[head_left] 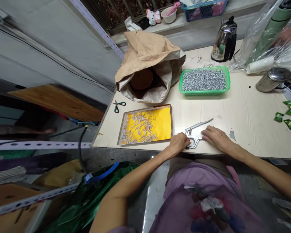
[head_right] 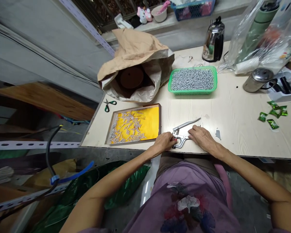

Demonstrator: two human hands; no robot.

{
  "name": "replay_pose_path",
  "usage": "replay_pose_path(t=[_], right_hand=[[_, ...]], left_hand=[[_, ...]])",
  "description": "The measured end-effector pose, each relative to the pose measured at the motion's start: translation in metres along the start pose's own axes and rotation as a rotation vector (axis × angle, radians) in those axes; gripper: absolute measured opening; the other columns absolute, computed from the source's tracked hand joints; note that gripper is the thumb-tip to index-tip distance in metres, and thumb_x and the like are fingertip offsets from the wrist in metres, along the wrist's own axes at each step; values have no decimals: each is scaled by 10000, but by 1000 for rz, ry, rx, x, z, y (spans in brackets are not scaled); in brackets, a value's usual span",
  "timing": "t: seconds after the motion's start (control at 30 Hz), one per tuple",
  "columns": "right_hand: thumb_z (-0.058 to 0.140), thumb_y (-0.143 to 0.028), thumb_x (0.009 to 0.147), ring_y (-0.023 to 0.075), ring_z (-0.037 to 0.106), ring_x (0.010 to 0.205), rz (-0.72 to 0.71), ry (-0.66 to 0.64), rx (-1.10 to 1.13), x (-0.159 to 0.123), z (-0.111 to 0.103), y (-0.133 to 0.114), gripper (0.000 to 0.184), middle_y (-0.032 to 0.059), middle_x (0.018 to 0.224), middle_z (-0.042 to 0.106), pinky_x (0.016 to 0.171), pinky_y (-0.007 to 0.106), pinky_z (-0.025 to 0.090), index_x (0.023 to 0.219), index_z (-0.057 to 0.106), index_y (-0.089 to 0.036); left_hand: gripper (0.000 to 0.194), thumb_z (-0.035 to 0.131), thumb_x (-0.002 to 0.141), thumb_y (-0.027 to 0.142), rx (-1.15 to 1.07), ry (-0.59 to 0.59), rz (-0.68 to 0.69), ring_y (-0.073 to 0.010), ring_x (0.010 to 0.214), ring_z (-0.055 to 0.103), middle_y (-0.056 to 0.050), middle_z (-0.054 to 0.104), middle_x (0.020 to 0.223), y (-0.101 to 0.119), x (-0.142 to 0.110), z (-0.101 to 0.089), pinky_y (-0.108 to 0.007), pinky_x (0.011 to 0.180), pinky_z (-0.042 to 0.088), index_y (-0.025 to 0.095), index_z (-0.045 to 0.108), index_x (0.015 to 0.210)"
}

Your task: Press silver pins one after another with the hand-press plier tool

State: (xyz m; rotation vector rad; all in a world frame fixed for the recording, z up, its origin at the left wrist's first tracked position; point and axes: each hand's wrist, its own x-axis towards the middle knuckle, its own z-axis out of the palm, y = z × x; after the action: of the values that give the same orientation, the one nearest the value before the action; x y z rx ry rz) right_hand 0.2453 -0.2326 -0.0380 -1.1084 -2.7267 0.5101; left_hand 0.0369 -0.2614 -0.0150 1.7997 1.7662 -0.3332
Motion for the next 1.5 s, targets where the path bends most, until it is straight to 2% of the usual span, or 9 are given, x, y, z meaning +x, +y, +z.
replay_pose_path(t=[0.13, 0.27, 0.43, 0.6, 0.77, 0.97, 1.23, 1.4, 1.5], right_hand=[[493, -211, 950, 168, 580, 742, -60, -101, -35, 4, -2, -2, 201, 59, 817, 612, 663, 278, 426, 825, 642, -166], [510, -249, 953, 160, 569, 735, -48, -88, -33, 4, -2, -4, 187, 57, 834, 608, 647, 267, 412, 853, 645, -168], [422, -169, 963, 169, 559, 760, 86, -39, -149, 18, -10, 6, 222, 89, 951, 613, 600, 273, 369, 979, 643, -167], [441, -95, 916, 208, 563, 870, 114, -109, -242, 38, -13, 20, 233, 108, 1021, 617, 671, 289, 378, 1017, 640, -162], [421, -135, 949, 203, 566, 888, 61, -176, -186, 52, -13, 34, 212, 107, 977, 624, 673, 280, 362, 930, 631, -144], [436, -141, 942, 200, 556, 858, 39, -166, -193, 64, -25, 27, 206, 108, 973, 619, 651, 289, 332, 926, 641, -145], [537, -122, 880, 190, 506, 856, -497, -349, -136, 68, -5, -39, 168, 80, 949, 599, 687, 312, 351, 779, 660, -176], [471, -48, 888, 154, 551, 824, -579, -218, 64, 65, 11, -37, 196, 54, 909, 606, 747, 290, 436, 865, 623, -169], [414, -165, 961, 144, 589, 775, -511, 29, 317, 76, -10, -34, 203, 42, 872, 623, 685, 268, 476, 943, 614, -195]], left_hand=[[242, 554, 855, 272, -12, 23, 11, -180, 743, 641, -79, 696, 747, -3, 0, 4, -251, 637, 390, 136, 731, 762], [308, 568, 877, 310, -100, 15, -2, -137, 629, 576, -32, 629, 622, -9, -2, 10, -234, 603, 379, 119, 674, 659], [213, 491, 951, 284, 84, 311, 140, -185, 852, 627, -87, 662, 938, -1, -23, 24, -268, 710, 481, 146, 642, 891], [349, 494, 949, 396, 141, 454, 557, -270, 1193, 565, -164, 614, 1236, 28, -24, 61, -404, 972, 492, 135, 566, 1169], [615, 463, 929, 535, 35, 495, 681, -311, 1435, 312, -210, 418, 1482, 39, -8, 95, -476, 1133, 358, 112, 421, 1374], [675, 477, 902, 584, -76, 509, 720, -324, 1454, 265, -218, 382, 1503, 35, -8, 97, -512, 1155, 313, 125, 409, 1393], [653, 498, 885, 603, -110, 429, 729, -341, 1235, 548, -221, 601, 1259, 33, -2, 110, -494, 1031, 454, 92, 528, 1291], [680, 527, 869, 605, -68, 455, 723, -338, 1218, 562, -225, 617, 1237, 36, 0, 115, -477, 1037, 456, 62, 544, 1278], [707, 529, 865, 610, -57, 478, 754, -342, 1324, 460, -232, 544, 1346, 41, -7, 103, -476, 1082, 415, 80, 507, 1331]])
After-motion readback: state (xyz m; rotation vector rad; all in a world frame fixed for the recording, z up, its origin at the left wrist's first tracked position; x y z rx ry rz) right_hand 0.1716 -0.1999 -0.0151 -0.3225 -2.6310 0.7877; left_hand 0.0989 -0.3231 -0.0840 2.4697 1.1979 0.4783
